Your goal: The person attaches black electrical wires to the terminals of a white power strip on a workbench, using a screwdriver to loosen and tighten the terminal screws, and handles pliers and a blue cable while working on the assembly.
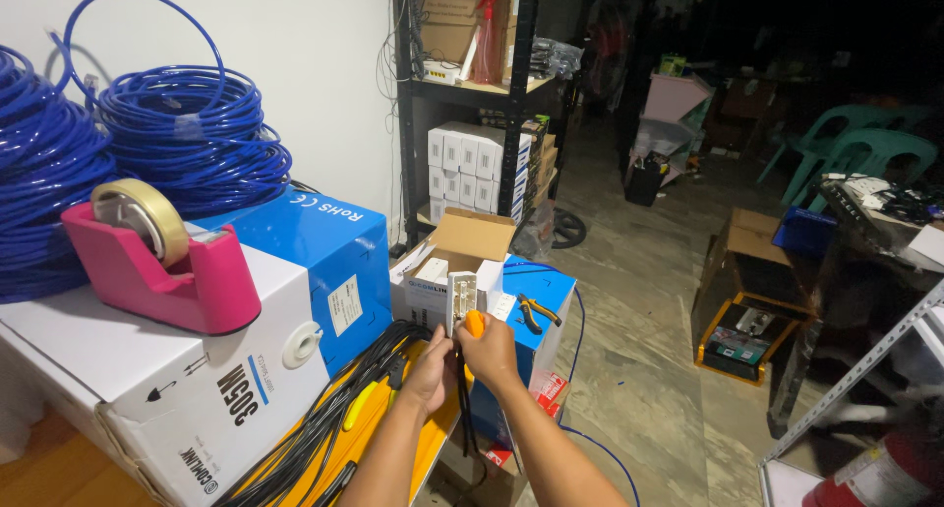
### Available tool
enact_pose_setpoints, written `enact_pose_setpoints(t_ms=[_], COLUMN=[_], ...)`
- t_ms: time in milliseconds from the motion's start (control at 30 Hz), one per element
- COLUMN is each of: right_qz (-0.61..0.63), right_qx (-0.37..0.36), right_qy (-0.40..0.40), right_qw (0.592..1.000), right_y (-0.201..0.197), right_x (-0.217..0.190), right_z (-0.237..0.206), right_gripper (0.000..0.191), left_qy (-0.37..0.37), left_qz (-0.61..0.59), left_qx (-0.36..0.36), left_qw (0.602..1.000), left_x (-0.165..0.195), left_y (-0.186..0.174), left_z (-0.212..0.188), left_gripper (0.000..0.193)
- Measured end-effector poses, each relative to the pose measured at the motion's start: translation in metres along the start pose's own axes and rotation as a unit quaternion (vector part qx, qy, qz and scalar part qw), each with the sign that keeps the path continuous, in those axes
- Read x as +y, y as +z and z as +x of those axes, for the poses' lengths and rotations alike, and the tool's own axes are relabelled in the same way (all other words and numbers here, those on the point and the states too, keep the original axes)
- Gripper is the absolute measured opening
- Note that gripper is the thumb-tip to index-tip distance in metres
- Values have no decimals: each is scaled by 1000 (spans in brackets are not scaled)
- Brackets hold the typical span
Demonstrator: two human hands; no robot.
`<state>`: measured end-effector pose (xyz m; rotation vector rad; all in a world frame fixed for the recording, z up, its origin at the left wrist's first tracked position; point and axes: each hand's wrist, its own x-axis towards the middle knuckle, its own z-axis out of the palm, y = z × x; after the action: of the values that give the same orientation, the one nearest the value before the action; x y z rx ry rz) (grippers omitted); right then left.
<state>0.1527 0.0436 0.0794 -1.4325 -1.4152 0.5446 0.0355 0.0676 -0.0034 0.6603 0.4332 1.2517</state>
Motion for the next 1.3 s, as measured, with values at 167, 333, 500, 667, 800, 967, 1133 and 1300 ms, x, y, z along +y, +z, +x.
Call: enact_pose_setpoints(t_ms=[167, 333, 500, 667, 800, 967, 1133, 1300], right_qz=[24, 64, 62, 92, 95, 109, 154, 148], right_qx=[-18, -47, -59, -103, -130, -139, -162, -20], right_qy=[-10, 40, 92, 164, 189, 205, 194, 189], right_qw=[1000, 996, 992, 977, 969, 963, 955, 971], right_y=[-2, -3, -4, -6, -9, -9, -12, -27], right_x=[4, 3, 3, 8, 17, 23, 20, -3], right_z=[1, 1, 3, 12, 19, 25, 21, 13], right_gripper=[26, 22, 20, 19, 22, 24, 19, 41], left_qy=[18, 33, 35, 66, 56, 74, 79, 70], left_qz=[28, 51, 74, 119, 137, 161, 176, 153], left_qx=[-31, -54, -45, -50, -43, -44, -14, 21], left_qw=[999, 997, 996, 989, 988, 983, 981, 985], left_x=[-2, -3, -2, 2, 4, 0, -7, -7], left_y=[-3, -3, 4, 14, 17, 15, 8, 2], left_z=[0, 0, -4, -9, -12, -9, -2, 6], left_gripper=[48, 47, 50, 48, 47, 42, 35, 32])
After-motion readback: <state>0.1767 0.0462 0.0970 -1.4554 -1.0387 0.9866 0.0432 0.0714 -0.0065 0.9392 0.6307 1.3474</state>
